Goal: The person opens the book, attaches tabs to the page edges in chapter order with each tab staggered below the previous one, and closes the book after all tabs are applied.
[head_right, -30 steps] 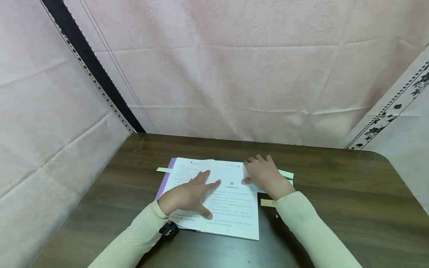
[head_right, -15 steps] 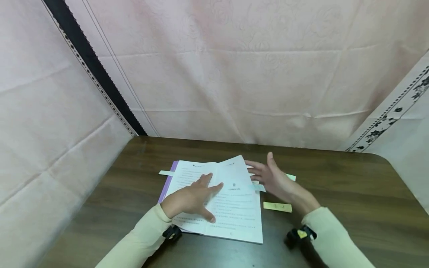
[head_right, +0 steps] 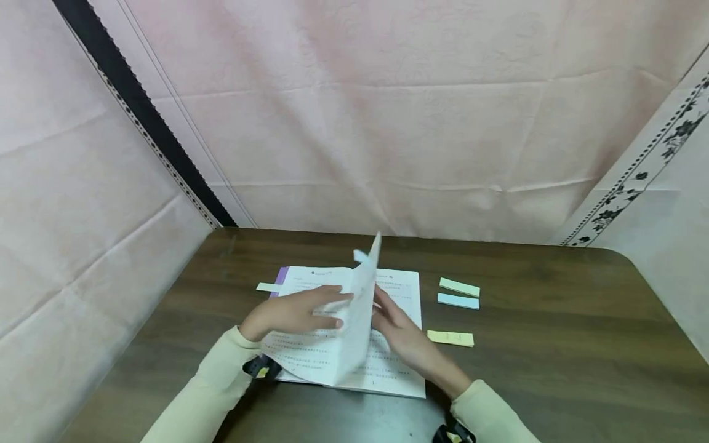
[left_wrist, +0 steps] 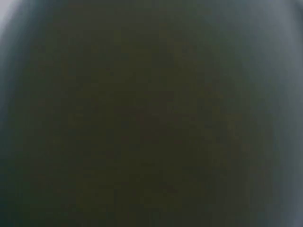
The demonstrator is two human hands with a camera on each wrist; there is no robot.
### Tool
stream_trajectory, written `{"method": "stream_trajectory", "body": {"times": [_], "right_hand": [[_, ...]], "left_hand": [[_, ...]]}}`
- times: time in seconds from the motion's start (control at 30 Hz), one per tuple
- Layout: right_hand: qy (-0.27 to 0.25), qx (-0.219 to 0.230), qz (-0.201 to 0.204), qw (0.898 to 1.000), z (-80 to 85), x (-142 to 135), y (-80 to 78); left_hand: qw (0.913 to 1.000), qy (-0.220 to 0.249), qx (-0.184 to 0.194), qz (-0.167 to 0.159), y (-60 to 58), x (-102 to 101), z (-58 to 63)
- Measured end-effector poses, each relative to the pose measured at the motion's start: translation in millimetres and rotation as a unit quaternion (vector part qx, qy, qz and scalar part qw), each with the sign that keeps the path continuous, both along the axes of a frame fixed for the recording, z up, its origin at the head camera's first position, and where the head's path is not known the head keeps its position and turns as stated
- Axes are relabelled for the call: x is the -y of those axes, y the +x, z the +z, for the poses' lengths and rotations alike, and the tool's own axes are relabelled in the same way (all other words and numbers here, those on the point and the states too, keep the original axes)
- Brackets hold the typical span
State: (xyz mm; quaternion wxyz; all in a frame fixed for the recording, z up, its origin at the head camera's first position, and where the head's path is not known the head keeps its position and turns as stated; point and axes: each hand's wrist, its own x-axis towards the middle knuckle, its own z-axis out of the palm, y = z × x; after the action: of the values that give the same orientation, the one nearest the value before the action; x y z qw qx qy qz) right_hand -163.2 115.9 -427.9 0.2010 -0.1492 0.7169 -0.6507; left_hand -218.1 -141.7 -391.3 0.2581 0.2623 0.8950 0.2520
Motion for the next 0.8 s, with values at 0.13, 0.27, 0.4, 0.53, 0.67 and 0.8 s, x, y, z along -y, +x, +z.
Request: {"method": "stream_trajectory", "body": {"times": [0.13, 0.27, 0.4, 0.53, 0.67, 0.8], "right_hand": [[0.078, -0.076, 0.037, 0.993, 0.0, 15, 4.3], [0.139, -0.114, 0.077, 0.981, 2.8, 23, 10.5], [0.19, -0.149, 0.119, 0.963, 5.2, 28, 15.1], [0.229, -0.17, 0.147, 0.947, 6.4, 31, 17.8], [0.246, -0.163, 0.161, 0.942, 7.6, 33, 19.0], [0.262, -0.16, 0.163, 0.938, 7.3, 33, 18.7]], "left_hand": [[0.992, 0.103, 0.056, 0.045, -5.0, 25, 25.0], [0.9819, 0.139, 0.051, 0.119, 2.9, 39, 59.6], [0.9818, 0.08, 0.005, 0.172, 12.9, 40, 78.5], [0.9813, -0.022, -0.015, 0.191, 17.5, 37, 79.6], [0.9738, -0.095, -0.037, 0.203, 18.2, 35, 72.2], [0.9614, -0.17, -0.049, 0.211, 13.8, 38, 62.4]]}}
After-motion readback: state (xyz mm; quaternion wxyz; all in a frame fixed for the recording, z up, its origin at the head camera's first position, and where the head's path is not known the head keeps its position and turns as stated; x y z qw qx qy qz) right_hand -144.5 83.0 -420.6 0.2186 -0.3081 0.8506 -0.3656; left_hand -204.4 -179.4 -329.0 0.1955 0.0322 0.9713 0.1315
